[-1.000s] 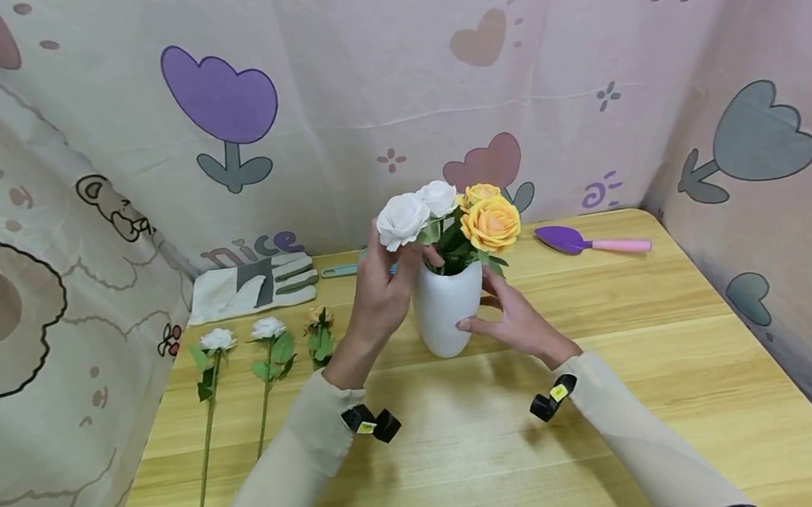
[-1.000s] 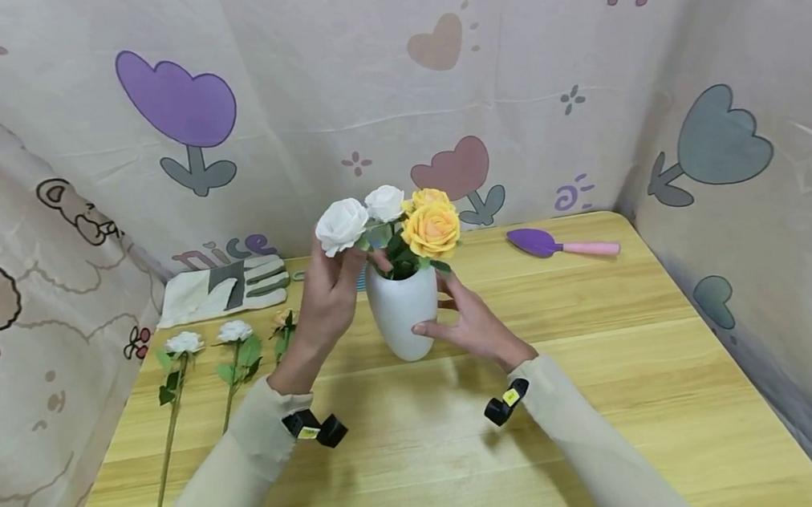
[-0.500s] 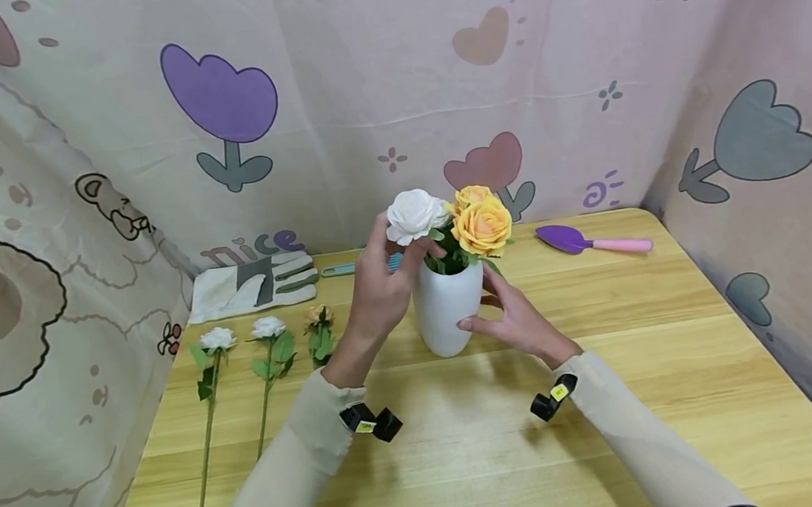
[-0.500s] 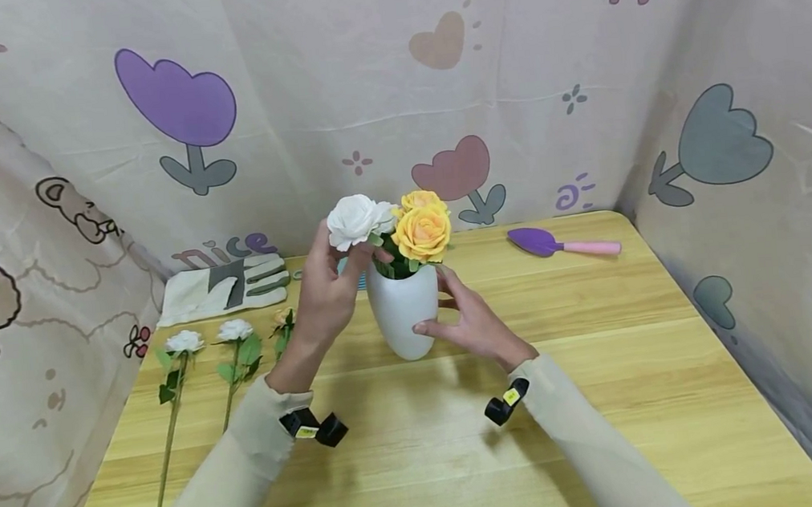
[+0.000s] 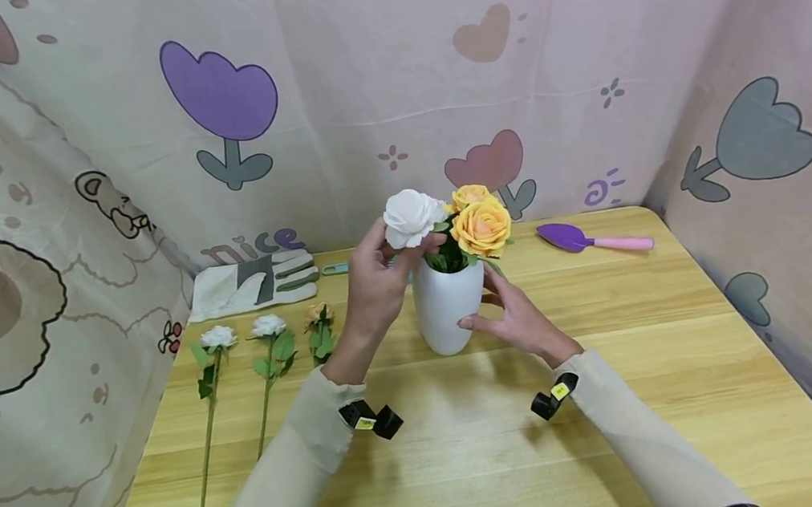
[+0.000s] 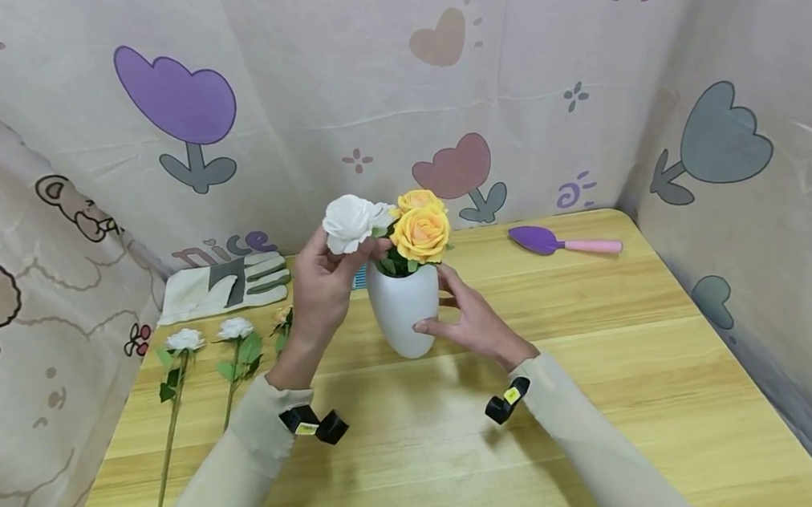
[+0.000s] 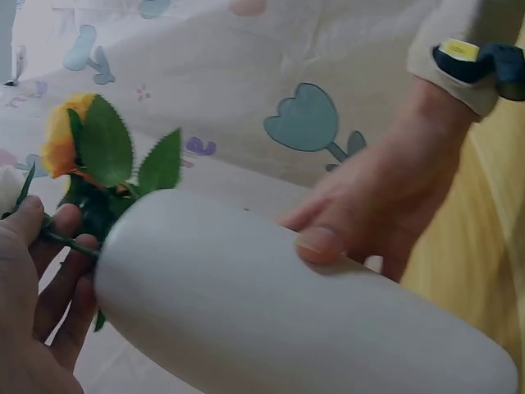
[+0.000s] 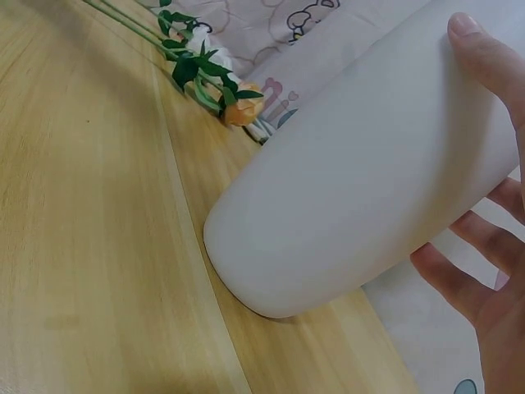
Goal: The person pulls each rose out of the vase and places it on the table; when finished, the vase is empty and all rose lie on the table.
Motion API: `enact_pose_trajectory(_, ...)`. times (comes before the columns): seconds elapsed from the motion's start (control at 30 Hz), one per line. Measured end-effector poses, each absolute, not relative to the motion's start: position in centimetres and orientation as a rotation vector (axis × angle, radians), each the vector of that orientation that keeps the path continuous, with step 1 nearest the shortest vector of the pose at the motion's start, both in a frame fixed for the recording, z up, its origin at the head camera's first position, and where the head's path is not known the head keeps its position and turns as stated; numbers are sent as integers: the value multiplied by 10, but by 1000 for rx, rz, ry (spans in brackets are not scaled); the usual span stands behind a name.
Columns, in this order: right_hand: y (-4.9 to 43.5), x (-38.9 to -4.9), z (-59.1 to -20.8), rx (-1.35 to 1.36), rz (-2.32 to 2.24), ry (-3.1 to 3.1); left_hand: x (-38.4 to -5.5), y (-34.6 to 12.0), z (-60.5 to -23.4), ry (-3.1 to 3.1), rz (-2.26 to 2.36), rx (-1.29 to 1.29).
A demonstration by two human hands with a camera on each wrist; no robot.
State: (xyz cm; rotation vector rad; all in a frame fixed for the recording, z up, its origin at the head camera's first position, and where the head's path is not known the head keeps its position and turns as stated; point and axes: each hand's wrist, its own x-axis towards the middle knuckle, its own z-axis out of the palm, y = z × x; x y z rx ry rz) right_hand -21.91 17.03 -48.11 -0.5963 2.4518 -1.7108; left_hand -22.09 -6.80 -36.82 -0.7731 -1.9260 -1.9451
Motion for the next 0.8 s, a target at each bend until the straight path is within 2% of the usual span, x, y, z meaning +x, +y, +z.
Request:
enact_pose_trajectory(0.53, 171, -220, -482, -572, -1722, 2436, -222, -81, -345, -1844, -1938, -819)
enact_pose_trajectory(0.8, 171, -220, -484, -619, -1730, 2452, -224, -82, -346, -1688, -2024, -800)
